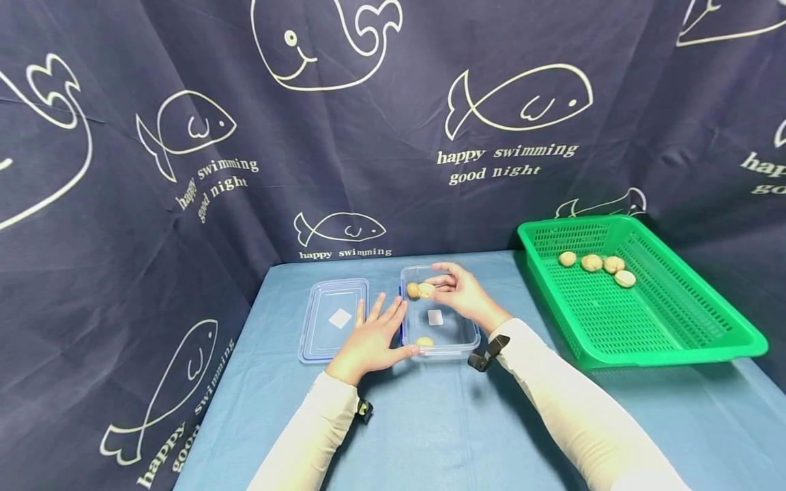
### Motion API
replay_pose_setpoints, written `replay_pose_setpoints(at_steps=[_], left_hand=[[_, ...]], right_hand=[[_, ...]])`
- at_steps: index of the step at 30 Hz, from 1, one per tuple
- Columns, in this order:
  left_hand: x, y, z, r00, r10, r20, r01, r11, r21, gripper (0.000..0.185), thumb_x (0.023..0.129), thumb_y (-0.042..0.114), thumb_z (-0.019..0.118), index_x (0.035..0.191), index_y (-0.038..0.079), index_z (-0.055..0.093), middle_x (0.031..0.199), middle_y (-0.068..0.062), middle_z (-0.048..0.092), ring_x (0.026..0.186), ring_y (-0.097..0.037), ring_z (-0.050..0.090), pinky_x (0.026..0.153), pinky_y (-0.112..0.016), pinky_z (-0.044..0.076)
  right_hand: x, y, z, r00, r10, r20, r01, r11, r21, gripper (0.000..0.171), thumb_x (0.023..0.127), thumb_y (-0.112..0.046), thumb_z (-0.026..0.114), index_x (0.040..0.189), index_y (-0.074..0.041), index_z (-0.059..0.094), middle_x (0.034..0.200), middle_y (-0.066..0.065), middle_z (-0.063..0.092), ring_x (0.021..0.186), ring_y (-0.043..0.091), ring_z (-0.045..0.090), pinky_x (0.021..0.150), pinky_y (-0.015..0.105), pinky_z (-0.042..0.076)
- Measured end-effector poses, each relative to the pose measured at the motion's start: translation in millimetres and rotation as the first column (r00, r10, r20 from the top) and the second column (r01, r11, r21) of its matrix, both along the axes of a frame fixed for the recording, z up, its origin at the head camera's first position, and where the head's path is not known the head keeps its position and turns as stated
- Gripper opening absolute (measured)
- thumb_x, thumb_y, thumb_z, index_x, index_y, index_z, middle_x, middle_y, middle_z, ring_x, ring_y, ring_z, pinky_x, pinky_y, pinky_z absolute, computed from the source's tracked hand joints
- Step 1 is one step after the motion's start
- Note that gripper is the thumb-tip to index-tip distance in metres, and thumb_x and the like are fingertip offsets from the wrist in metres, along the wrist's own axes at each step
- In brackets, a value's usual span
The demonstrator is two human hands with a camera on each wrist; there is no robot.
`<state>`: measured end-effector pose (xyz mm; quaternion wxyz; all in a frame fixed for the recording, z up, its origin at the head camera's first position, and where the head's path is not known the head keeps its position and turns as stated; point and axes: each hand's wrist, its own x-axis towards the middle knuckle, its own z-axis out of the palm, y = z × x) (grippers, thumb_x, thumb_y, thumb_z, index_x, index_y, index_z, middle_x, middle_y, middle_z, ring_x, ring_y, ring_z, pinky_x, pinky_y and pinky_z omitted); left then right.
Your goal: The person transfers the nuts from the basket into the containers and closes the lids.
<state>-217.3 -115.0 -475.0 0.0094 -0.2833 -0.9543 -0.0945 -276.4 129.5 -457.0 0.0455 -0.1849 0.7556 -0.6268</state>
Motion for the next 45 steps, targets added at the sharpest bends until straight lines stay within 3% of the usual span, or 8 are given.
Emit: replay_pose_setpoints(at_steps=[7, 13, 21, 25, 30, 35, 40, 45], left_hand=[[1.1, 3.8, -2.1, 1.0, -0.009, 0.016, 0.009, 1.0, -0.017, 0.096, 0.093, 0.075, 0.044, 0.162, 0.012, 0.024, 0.167, -0.005, 0.022, 0.156, -0.03, 0.009, 0.119, -0.066, 0.003], [0.0, 3.0, -7.6, 0.999, 0.019, 0.039, -0.018, 0.999, -0.027, 0.097, 0.092, 0.078, 0.042, 0.163, 0.016, 0.019, 0.169, 0.0, 0.016, 0.156, -0.027, 0.006, 0.119, -0.065, 0.002], [-2.0, -1.4, -10.9, 0.999, 0.029, 0.042, -0.027, 0.999, -0.036, 0.098, 0.091, 0.078, 0.043, 0.163, 0.017, 0.018, 0.169, 0.003, 0.015, 0.156, -0.03, 0.008, 0.117, -0.069, 0.002], [-2.0, -0.4, -11.2, 0.999, 0.028, 0.02, -0.027, 0.999, -0.041, 0.097, 0.091, 0.078, 0.043, 0.163, 0.017, 0.02, 0.168, 0.003, 0.017, 0.155, -0.034, 0.012, 0.116, -0.071, 0.005], [-1.4, 1.5, -9.7, 0.999, 0.04, 0.006, -0.04, 0.998, -0.043, 0.095, 0.09, 0.078, 0.044, 0.163, 0.021, 0.023, 0.168, 0.0, 0.02, 0.154, -0.038, 0.014, 0.114, -0.074, 0.005], [-0.1, 1.5, -5.7, 0.997, 0.079, 0.012, -0.078, 0.996, -0.046, 0.095, 0.088, 0.081, 0.045, 0.162, 0.026, 0.025, 0.168, -0.003, 0.022, 0.154, -0.039, 0.01, 0.113, -0.075, 0.002], [1.1, 0.8, -2.2, 0.996, 0.092, 0.013, -0.091, 0.994, -0.064, 0.095, 0.087, 0.08, 0.046, 0.162, 0.028, 0.024, 0.168, -0.004, 0.022, 0.154, -0.039, 0.011, 0.113, -0.075, 0.002], [1.1, 1.9, -3.6, 0.995, 0.094, 0.031, -0.091, 0.992, -0.086, 0.095, 0.087, 0.083, 0.043, 0.163, 0.03, 0.02, 0.169, -0.001, 0.018, 0.155, -0.038, 0.009, 0.113, -0.075, 0.002]], right_hand=[[0.9, 0.5, -4.9, 1.0, 0.021, 0.004, -0.021, 0.999, 0.035, 0.062, 0.092, 0.003, 0.069, 0.146, 0.008, 0.04, 0.127, 0.029, 0.064, 0.111, 0.039, 0.068, 0.091, 0.035, 0.057], [-0.9, 2.1, 1.0, 0.999, 0.037, -0.038, -0.034, 0.996, 0.078, 0.057, 0.094, 0.001, 0.067, 0.145, 0.006, 0.044, 0.126, 0.029, 0.064, 0.115, 0.047, 0.062, 0.096, 0.046, 0.054], [-1.0, 19.5, 39.8, 0.991, -0.005, -0.133, 0.01, 0.999, 0.035, 0.054, 0.09, 0.005, 0.07, 0.14, 0.005, 0.05, 0.12, 0.032, 0.066, 0.11, 0.044, 0.065, 0.088, 0.027, 0.055], [-8.8, 46.8, 59.8, 0.982, -0.067, -0.176, 0.071, 0.997, 0.015, 0.053, 0.089, 0.005, 0.072, 0.138, 0.005, 0.052, 0.118, 0.033, 0.066, 0.104, 0.031, 0.07, 0.083, 0.019, 0.053], [-21.0, 91.8, 71.4, 0.963, -0.187, -0.195, 0.197, 0.98, 0.037, 0.053, 0.091, -0.002, 0.073, 0.139, 0.003, 0.052, 0.117, 0.03, 0.068, 0.093, 0.004, 0.069, 0.079, 0.015, 0.052], [-33.2, 136.1, 66.8, 0.935, -0.294, -0.198, 0.3, 0.954, -0.001, 0.051, 0.091, 0.0, 0.072, 0.139, 0.0, 0.054, 0.111, 0.018, 0.074, 0.09, -0.003, 0.068, 0.076, 0.013, 0.051], [-41.8, 174.4, 52.9, 0.923, -0.342, -0.175, 0.332, 0.94, -0.083, 0.049, 0.091, 0.003, 0.071, 0.136, -0.007, 0.056, 0.108, 0.004, 0.077, 0.092, -0.002, 0.069, 0.076, 0.012, 0.05], [-41.5, 202.3, 39.5, 0.91, -0.381, -0.166, 0.374, 0.925, -0.073, 0.048, 0.092, -0.001, 0.071, 0.136, -0.014, 0.056, 0.105, -0.008, 0.076, 0.09, -0.006, 0.069, 0.066, 0.011, 0.05]])
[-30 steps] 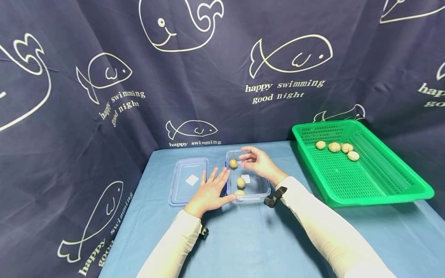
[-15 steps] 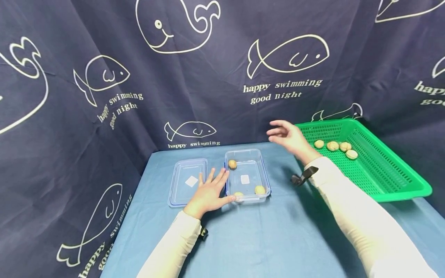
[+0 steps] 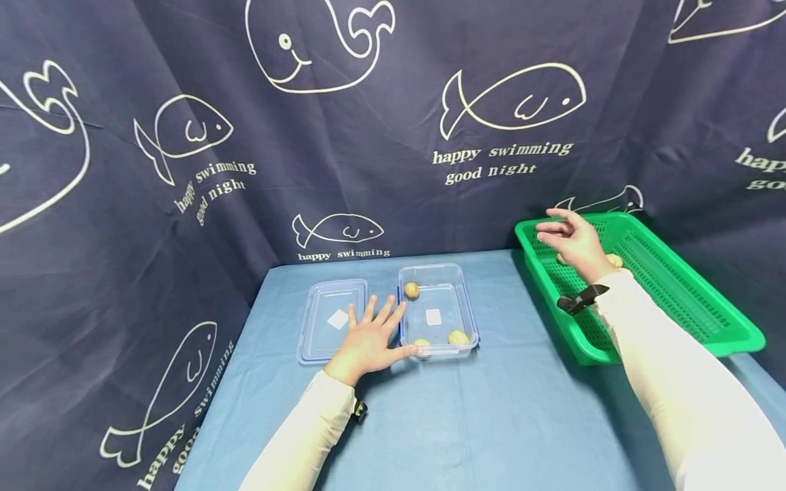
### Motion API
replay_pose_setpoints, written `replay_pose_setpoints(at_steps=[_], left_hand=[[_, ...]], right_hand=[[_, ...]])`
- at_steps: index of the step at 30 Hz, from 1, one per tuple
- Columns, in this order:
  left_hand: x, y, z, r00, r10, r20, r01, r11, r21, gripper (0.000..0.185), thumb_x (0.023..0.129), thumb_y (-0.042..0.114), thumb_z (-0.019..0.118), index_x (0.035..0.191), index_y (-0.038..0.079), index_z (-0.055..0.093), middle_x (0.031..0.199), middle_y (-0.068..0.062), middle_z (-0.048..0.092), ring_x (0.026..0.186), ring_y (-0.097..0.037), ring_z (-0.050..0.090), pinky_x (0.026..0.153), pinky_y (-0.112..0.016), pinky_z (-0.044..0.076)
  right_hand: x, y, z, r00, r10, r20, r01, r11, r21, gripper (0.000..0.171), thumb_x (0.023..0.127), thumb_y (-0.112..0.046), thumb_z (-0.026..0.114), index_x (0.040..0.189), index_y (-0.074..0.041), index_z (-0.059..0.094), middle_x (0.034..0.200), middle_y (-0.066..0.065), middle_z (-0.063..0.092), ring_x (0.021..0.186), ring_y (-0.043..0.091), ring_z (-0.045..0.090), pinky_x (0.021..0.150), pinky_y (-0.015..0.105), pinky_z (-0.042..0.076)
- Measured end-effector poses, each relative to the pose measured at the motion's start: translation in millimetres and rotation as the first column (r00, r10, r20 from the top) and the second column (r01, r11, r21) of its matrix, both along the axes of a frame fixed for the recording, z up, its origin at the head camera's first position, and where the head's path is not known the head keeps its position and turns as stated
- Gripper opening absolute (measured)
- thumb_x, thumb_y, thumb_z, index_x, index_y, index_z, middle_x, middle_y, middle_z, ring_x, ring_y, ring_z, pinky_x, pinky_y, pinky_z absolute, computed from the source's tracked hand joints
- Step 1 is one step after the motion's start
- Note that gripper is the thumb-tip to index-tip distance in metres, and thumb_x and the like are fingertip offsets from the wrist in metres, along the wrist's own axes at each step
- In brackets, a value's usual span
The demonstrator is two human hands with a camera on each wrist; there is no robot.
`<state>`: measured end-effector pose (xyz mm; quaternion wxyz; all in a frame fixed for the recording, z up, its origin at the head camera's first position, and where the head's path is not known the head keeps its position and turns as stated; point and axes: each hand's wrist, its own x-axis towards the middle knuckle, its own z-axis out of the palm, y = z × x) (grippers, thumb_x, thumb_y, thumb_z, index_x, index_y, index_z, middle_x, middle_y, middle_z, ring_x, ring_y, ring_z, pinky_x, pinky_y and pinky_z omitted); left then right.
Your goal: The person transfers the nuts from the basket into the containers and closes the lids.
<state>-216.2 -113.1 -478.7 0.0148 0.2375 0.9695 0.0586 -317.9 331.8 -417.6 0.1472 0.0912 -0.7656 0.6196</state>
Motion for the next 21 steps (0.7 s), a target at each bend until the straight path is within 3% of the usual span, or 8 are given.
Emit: replay_pose_setpoints(at_steps=[5, 10, 16, 21], left_hand=[[-1.5, -0.3, -1.5, 1.0, 0.001, -0.003, -0.001, 1.0, 0.009, 0.095, 0.087, 0.083, 0.043, 0.163, 0.031, 0.021, 0.168, 0.0, 0.019, 0.154, -0.039, 0.01, 0.112, -0.076, 0.003], [-3.2, -0.9, -1.3, 1.0, -0.006, -0.009, 0.006, 1.0, -0.006, 0.095, 0.087, 0.083, 0.042, 0.163, 0.031, 0.019, 0.169, 0.0, 0.017, 0.155, -0.037, 0.009, 0.113, -0.076, 0.003], [-3.4, 0.2, 0.4, 0.999, -0.04, -0.032, 0.041, 0.999, 0.022, 0.094, 0.089, 0.079, 0.044, 0.163, 0.024, 0.024, 0.169, -0.001, 0.018, 0.155, -0.035, 0.012, 0.115, -0.072, 0.006], [-3.7, 3.6, 0.7, 0.999, -0.037, -0.029, 0.039, 0.997, 0.063, 0.092, 0.091, 0.076, 0.045, 0.162, 0.02, 0.026, 0.169, -0.003, 0.018, 0.155, -0.034, 0.013, 0.117, -0.07, 0.003]], right_hand=[[1.9, 14.3, -6.6, 1.0, -0.024, 0.018, 0.024, 1.0, 0.0, 0.048, 0.092, -0.001, 0.071, 0.136, -0.011, 0.056, 0.101, -0.012, 0.075, 0.088, -0.005, 0.069, 0.073, 0.01, 0.05], [3.1, 24.6, -13.2, 0.995, -0.073, 0.063, 0.072, 0.997, 0.025, 0.055, 0.092, -0.002, 0.072, 0.141, 0.003, 0.048, 0.098, -0.016, 0.074, 0.085, -0.008, 0.068, 0.074, 0.009, 0.05], [-10.1, 48.1, -36.0, 0.988, -0.104, 0.117, 0.093, 0.991, 0.093, 0.063, 0.093, -0.008, 0.072, 0.148, 0.002, 0.042, 0.099, -0.025, 0.07, 0.084, -0.014, 0.064, 0.076, 0.006, 0.046], [-13.1, 59.5, -45.9, 0.978, -0.124, 0.168, 0.089, 0.976, 0.198, 0.07, 0.095, -0.017, 0.072, 0.152, 0.004, 0.036, 0.103, -0.024, 0.068, 0.084, -0.018, 0.059, 0.076, 0.005, 0.043]])
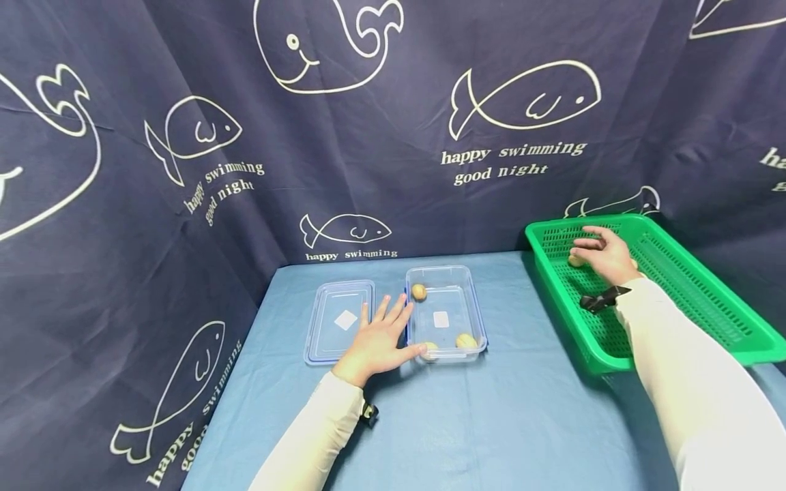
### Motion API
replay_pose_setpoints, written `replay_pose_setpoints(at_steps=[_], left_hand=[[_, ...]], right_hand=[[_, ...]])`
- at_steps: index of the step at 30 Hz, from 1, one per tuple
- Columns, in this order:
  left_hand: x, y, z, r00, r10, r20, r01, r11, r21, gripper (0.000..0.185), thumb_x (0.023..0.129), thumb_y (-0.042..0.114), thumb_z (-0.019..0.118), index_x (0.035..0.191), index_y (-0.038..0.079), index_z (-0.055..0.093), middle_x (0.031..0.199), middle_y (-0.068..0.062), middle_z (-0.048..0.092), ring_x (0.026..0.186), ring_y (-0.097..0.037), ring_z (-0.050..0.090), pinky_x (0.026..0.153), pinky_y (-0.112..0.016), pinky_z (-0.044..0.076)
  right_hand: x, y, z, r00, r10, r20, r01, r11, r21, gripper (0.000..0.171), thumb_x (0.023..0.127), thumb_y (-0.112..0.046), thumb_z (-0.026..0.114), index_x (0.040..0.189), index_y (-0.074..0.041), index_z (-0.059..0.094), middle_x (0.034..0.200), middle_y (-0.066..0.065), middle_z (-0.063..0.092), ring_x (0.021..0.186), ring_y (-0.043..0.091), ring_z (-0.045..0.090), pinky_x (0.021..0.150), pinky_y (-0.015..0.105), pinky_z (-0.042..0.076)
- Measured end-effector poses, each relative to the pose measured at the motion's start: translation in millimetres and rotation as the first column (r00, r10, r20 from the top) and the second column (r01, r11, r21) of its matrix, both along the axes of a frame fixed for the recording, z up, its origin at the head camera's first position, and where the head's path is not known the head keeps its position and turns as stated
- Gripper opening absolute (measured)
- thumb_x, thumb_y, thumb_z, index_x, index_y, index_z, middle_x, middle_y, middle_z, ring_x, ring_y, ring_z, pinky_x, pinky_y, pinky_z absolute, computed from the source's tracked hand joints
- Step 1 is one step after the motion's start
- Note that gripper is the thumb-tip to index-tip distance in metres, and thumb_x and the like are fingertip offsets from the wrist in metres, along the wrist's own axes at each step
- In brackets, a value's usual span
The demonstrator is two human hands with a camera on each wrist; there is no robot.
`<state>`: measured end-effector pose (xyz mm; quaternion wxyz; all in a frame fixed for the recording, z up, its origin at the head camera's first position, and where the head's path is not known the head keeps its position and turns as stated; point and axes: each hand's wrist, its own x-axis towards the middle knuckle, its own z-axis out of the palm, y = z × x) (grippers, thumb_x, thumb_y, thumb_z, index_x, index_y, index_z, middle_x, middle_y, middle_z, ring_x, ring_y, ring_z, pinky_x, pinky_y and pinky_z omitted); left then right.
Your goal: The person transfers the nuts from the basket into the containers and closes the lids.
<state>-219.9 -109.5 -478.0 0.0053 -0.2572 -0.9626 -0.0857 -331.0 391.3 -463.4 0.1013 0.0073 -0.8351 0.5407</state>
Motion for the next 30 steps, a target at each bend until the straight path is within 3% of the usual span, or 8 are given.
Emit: replay_pose_setpoints(at_steps=[4, 6, 10, 13, 16, 20, 22, 30], left_hand=[[-3.3, 5.1, -2.5, 0.999, 0.036, 0.015, -0.036, 0.999, 0.038, 0.097, 0.089, 0.078, 0.046, 0.163, 0.021, 0.022, 0.169, -0.004, 0.017, 0.155, -0.035, 0.012, 0.116, -0.07, 0.002], [-5.5, 7.0, -3.9, 0.998, 0.052, 0.025, -0.053, 0.998, 0.043, 0.101, 0.086, 0.081, 0.046, 0.163, 0.021, 0.02, 0.169, -0.003, 0.014, 0.155, -0.034, 0.011, 0.116, -0.07, 0.004], [-6.7, 7.0, -3.3, 0.998, 0.05, 0.033, -0.051, 0.997, 0.05, 0.109, 0.082, 0.084, 0.05, 0.163, 0.017, 0.021, 0.169, -0.005, 0.014, 0.155, -0.034, 0.011, 0.116, -0.07, 0.004], [-4.7, 5.0, -1.3, 0.999, 0.041, 0.02, -0.042, 0.998, 0.042, 0.111, 0.079, 0.085, 0.053, 0.162, 0.018, 0.025, 0.169, -0.007, 0.018, 0.154, -0.036, 0.014, 0.116, -0.071, 0.006], [-3.3, 4.1, 0.5, 0.999, 0.051, 0.013, -0.051, 0.998, 0.035, 0.11, 0.076, 0.085, 0.055, 0.162, 0.022, 0.028, 0.168, -0.008, 0.02, 0.154, -0.038, 0.014, 0.115, -0.073, 0.008], [-2.2, 3.9, 2.0, 0.997, 0.08, 0.024, -0.08, 0.997, 0.009, 0.109, 0.074, 0.089, 0.053, 0.162, 0.029, 0.027, 0.169, -0.006, 0.018, 0.154, -0.037, 0.011, 0.114, -0.073, 0.009], [-2.0, 3.6, 2.5, 0.996, 0.088, 0.036, -0.087, 0.996, -0.005, 0.109, 0.074, 0.09, 0.052, 0.162, 0.031, 0.025, 0.169, -0.006, 0.016, 0.155, -0.036, 0.01, 0.115, -0.072, 0.009], [-3.9, 2.3, 1.2, 0.994, 0.093, 0.061, -0.092, 0.996, -0.019, 0.109, 0.075, 0.091, 0.049, 0.162, 0.033, 0.021, 0.169, -0.005, 0.016, 0.155, -0.037, 0.012, 0.116, -0.071, 0.008]], right_hand=[[-0.1, 7.4, -2.5, 0.998, -0.027, 0.05, 0.021, 0.993, 0.12, 0.074, 0.096, -0.027, 0.071, 0.153, 0.004, 0.035, 0.117, -0.01, 0.07, 0.086, -0.02, 0.051, 0.073, 0.007, 0.043], [-0.7, 10.2, -4.9, 0.997, -0.04, 0.067, 0.029, 0.987, 0.158, 0.076, 0.096, -0.03, 0.071, 0.153, 0.004, 0.035, 0.115, -0.012, 0.07, 0.085, -0.02, 0.048, 0.072, 0.008, 0.043], [-3.5, 14.7, -14.2, 0.995, -0.055, 0.08, 0.038, 0.98, 0.194, 0.082, 0.093, -0.038, 0.074, 0.153, 0.003, 0.035, 0.117, -0.011, 0.07, 0.091, -0.012, 0.053, 0.101, 0.03, 0.037], [-6.6, 17.2, -20.1, 0.994, -0.058, 0.095, 0.036, 0.975, 0.22, 0.087, 0.092, -0.044, 0.073, 0.154, 0.003, 0.033, 0.132, 0.01, 0.067, 0.092, -0.01, 0.053, 0.1, 0.04, 0.036], [-8.6, 18.3, -22.5, 0.993, -0.049, 0.107, 0.023, 0.973, 0.23, 0.084, 0.095, -0.037, 0.071, 0.154, 0.006, 0.028, 0.14, 0.032, 0.054, 0.097, -0.002, 0.057, 0.082, 0.019, 0.043], [-9.6, 17.9, -26.9, 0.994, -0.033, 0.101, 0.009, 0.972, 0.236, 0.076, 0.098, -0.022, 0.066, 0.152, 0.012, 0.025, 0.138, 0.04, 0.049, 0.12, 0.045, 0.057, 0.07, 0.009, 0.04], [-10.5, 17.7, -29.9, 0.995, -0.023, 0.098, -0.002, 0.969, 0.246, 0.073, 0.098, -0.017, 0.064, 0.151, 0.014, 0.025, 0.137, 0.042, 0.048, 0.124, 0.055, 0.05, 0.07, 0.009, 0.039], [-20.0, 15.0, -38.8, 0.991, 0.001, 0.134, -0.039, 0.96, 0.277, 0.075, 0.094, -0.015, 0.069, 0.15, 0.014, 0.028, 0.133, 0.039, 0.054, 0.118, 0.046, 0.057, 0.069, 0.012, 0.041]])
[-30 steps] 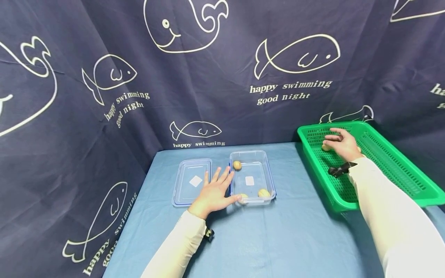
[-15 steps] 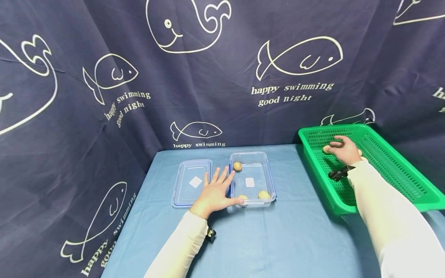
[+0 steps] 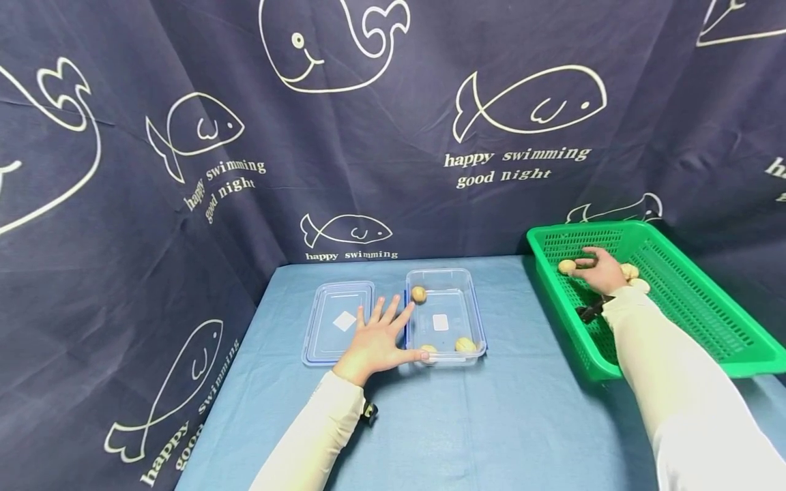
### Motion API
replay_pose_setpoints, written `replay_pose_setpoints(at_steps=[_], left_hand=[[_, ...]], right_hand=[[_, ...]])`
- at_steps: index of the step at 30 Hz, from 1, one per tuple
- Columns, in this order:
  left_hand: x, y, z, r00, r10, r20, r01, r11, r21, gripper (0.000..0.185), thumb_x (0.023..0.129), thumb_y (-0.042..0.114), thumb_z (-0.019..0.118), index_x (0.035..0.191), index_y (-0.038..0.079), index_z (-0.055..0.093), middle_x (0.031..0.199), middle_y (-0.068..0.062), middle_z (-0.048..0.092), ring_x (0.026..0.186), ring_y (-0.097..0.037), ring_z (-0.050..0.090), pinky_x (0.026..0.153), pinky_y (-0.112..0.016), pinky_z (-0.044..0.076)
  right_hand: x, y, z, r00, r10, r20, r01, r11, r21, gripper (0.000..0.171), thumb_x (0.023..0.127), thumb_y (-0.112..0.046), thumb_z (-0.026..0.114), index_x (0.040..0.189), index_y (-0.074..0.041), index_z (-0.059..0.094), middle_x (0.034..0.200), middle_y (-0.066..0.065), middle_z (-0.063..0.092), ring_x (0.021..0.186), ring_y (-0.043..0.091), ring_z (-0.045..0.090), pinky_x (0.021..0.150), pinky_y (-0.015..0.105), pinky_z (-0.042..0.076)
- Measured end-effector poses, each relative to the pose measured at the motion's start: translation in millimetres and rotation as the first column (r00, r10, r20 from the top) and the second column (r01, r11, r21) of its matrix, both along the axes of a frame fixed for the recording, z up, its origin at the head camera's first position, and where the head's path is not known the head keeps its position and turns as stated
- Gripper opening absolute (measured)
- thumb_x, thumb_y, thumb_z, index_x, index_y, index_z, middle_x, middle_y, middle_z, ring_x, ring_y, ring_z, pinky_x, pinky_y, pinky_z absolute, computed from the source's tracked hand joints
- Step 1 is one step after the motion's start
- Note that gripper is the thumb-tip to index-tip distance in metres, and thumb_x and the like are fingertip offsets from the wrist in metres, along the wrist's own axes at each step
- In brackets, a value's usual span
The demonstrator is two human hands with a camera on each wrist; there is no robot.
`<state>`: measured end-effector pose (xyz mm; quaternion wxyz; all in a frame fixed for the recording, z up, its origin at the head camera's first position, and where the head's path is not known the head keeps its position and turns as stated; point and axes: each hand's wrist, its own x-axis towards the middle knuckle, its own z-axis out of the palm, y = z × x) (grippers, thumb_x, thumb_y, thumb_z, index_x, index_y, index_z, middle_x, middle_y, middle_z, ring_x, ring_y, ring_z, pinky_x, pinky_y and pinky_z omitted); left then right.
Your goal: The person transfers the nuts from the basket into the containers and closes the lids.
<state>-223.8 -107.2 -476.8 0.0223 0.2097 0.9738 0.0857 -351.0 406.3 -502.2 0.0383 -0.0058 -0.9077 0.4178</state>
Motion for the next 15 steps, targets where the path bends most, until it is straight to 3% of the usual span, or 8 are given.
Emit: replay_pose_setpoints(at_steps=[3, 7, 11, 15], left_hand=[[-0.9, 0.5, -1.0, 1.0, 0.004, 0.011, -0.004, 1.0, -0.009, 0.109, 0.075, 0.092, 0.047, 0.163, 0.034, 0.019, 0.169, -0.005, 0.015, 0.155, -0.035, 0.009, 0.116, -0.07, 0.007], [-0.7, 1.2, -0.9, 1.0, 0.003, 0.014, -0.003, 1.0, -0.011, 0.108, 0.076, 0.092, 0.046, 0.163, 0.035, 0.017, 0.169, -0.005, 0.017, 0.155, -0.036, 0.01, 0.116, -0.07, 0.007], [0.8, 1.3, -0.5, 1.0, 0.002, 0.014, -0.002, 1.0, -0.002, 0.107, 0.077, 0.09, 0.049, 0.163, 0.033, 0.018, 0.168, -0.006, 0.02, 0.154, -0.037, 0.012, 0.116, -0.07, 0.008], [1.2, 0.5, -1.1, 1.0, 0.002, 0.016, -0.002, 1.0, 0.02, 0.106, 0.078, 0.088, 0.051, 0.163, 0.032, 0.02, 0.168, -0.006, 0.022, 0.154, -0.038, 0.013, 0.116, -0.07, 0.008]], right_hand=[[-2.8, -4.8, -0.2, 1.0, 0.019, -0.001, -0.019, 1.0, -0.001, 0.074, 0.093, -0.013, 0.07, 0.149, 0.014, 0.03, 0.131, 0.039, 0.056, 0.102, 0.027, 0.063, 0.07, 0.014, 0.043], [-5.3, -9.4, 0.1, 0.999, 0.037, 0.005, -0.037, 0.999, -0.03, 0.074, 0.092, -0.012, 0.071, 0.149, 0.013, 0.03, 0.13, 0.04, 0.056, 0.092, 0.002, 0.055, 0.071, 0.016, 0.044], [-5.4, -12.0, -0.5, 0.999, 0.039, -0.005, -0.04, 0.997, -0.064, 0.072, 0.092, -0.012, 0.072, 0.147, 0.013, 0.033, 0.13, 0.04, 0.056, 0.085, -0.01, 0.049, 0.069, 0.015, 0.044], [-4.9, -14.8, -1.1, 0.997, 0.066, -0.032, -0.069, 0.993, -0.101, 0.061, 0.092, -0.009, 0.07, 0.137, 0.016, 0.037, 0.127, 0.043, 0.055, 0.082, -0.014, 0.05, 0.07, 0.013, 0.044]])
